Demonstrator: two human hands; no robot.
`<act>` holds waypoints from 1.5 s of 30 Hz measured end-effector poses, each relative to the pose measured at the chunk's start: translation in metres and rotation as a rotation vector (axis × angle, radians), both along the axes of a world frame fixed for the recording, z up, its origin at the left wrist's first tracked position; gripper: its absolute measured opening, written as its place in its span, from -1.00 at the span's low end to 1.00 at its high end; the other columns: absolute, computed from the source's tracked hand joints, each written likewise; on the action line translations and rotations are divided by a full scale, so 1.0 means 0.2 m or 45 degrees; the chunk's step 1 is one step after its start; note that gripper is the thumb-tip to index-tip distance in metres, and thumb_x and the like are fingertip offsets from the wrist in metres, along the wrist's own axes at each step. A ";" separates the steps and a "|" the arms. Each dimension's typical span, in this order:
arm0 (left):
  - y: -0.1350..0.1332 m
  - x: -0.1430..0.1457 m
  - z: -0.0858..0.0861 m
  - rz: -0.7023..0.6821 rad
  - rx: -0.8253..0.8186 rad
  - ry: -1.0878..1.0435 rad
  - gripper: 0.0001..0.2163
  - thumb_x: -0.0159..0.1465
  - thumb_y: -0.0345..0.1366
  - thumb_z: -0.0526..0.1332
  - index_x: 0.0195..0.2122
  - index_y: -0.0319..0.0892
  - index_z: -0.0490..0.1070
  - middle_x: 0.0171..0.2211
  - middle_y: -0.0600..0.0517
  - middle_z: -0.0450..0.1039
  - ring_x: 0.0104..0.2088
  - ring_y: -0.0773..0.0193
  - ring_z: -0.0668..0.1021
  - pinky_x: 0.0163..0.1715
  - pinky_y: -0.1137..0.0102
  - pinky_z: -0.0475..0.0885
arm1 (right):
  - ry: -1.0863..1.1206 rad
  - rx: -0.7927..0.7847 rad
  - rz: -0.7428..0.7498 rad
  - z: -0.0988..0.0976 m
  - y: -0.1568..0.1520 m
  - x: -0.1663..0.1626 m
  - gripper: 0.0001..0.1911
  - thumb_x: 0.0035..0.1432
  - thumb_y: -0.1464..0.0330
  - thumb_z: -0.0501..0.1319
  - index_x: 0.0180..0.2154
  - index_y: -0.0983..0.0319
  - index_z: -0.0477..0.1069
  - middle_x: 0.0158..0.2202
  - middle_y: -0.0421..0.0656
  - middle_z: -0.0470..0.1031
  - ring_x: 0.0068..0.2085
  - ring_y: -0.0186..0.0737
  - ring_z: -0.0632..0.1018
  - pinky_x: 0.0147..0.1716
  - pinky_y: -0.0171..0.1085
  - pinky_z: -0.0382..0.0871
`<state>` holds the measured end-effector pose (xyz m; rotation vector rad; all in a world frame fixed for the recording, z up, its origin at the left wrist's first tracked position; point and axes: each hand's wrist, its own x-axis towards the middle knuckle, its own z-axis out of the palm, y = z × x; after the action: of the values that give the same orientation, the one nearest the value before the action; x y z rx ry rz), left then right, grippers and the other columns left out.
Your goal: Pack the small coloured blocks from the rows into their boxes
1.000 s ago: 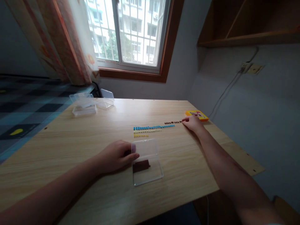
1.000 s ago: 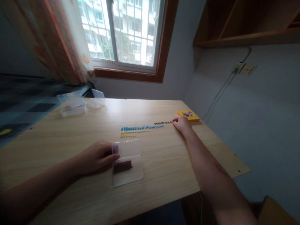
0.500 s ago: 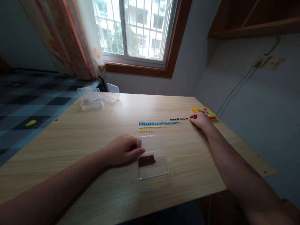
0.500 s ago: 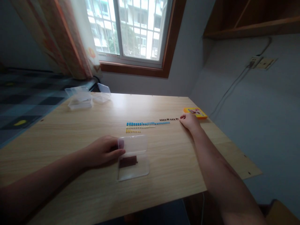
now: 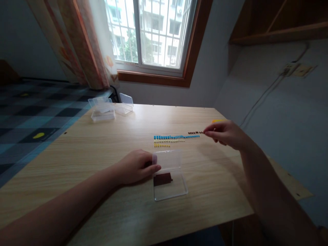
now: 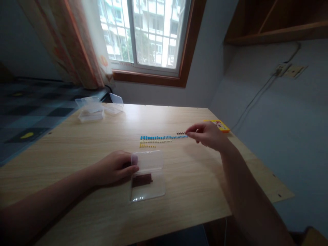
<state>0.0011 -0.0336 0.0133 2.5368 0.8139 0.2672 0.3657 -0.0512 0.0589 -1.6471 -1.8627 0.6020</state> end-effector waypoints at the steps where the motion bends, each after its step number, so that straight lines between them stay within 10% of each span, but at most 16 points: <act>1: 0.00 0.00 0.00 -0.003 0.004 -0.003 -0.66 0.37 -0.07 0.07 -0.47 -0.16 0.34 -0.50 0.03 0.45 -0.47 0.28 0.45 -0.41 0.41 0.23 | 0.101 0.004 0.292 0.03 -0.06 -0.07 -0.75 0.21 0.21 0.32 -0.24 0.26 0.63 -0.50 -0.18 0.51 -0.57 -0.39 0.41 -0.61 -0.39 0.22; 6: 0.00 0.00 -0.01 -0.004 0.014 0.014 -0.68 0.36 -0.08 0.10 -0.47 -0.16 0.35 -0.52 0.05 0.43 -0.49 0.30 0.43 -0.43 0.42 0.23 | 0.026 -0.006 0.898 0.02 -0.28 -0.40 -0.87 0.20 0.46 0.30 -0.25 0.22 0.63 -0.37 -0.20 0.54 -0.44 -0.43 0.47 -0.45 -0.44 0.31; 16: 0.00 0.00 -0.01 -0.024 0.064 0.016 -0.66 0.37 -0.09 0.09 -0.48 -0.16 0.35 -0.53 0.06 0.43 -0.49 0.30 0.43 -0.44 0.42 0.23 | -0.448 -0.019 0.790 -0.11 -0.32 -0.56 -0.81 0.21 0.51 0.19 -0.37 0.23 0.56 -0.40 -0.22 0.52 -0.42 -0.39 0.43 -0.38 -0.38 0.19; 45: -0.02 0.01 0.00 -0.007 0.060 0.059 -0.64 0.38 -0.08 0.09 -0.50 -0.16 0.36 -0.53 0.04 0.44 -0.50 0.30 0.41 -0.45 0.41 0.20 | -0.459 -0.022 0.928 -0.10 -0.31 -0.53 -0.80 0.27 0.49 0.19 -0.35 0.22 0.57 -0.38 -0.23 0.48 -0.44 -0.41 0.41 -0.37 -0.38 0.21</act>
<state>0.0036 -0.0369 0.0134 2.5977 0.8274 0.2294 0.2589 -0.1133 0.0396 -1.0950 -2.7523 0.6266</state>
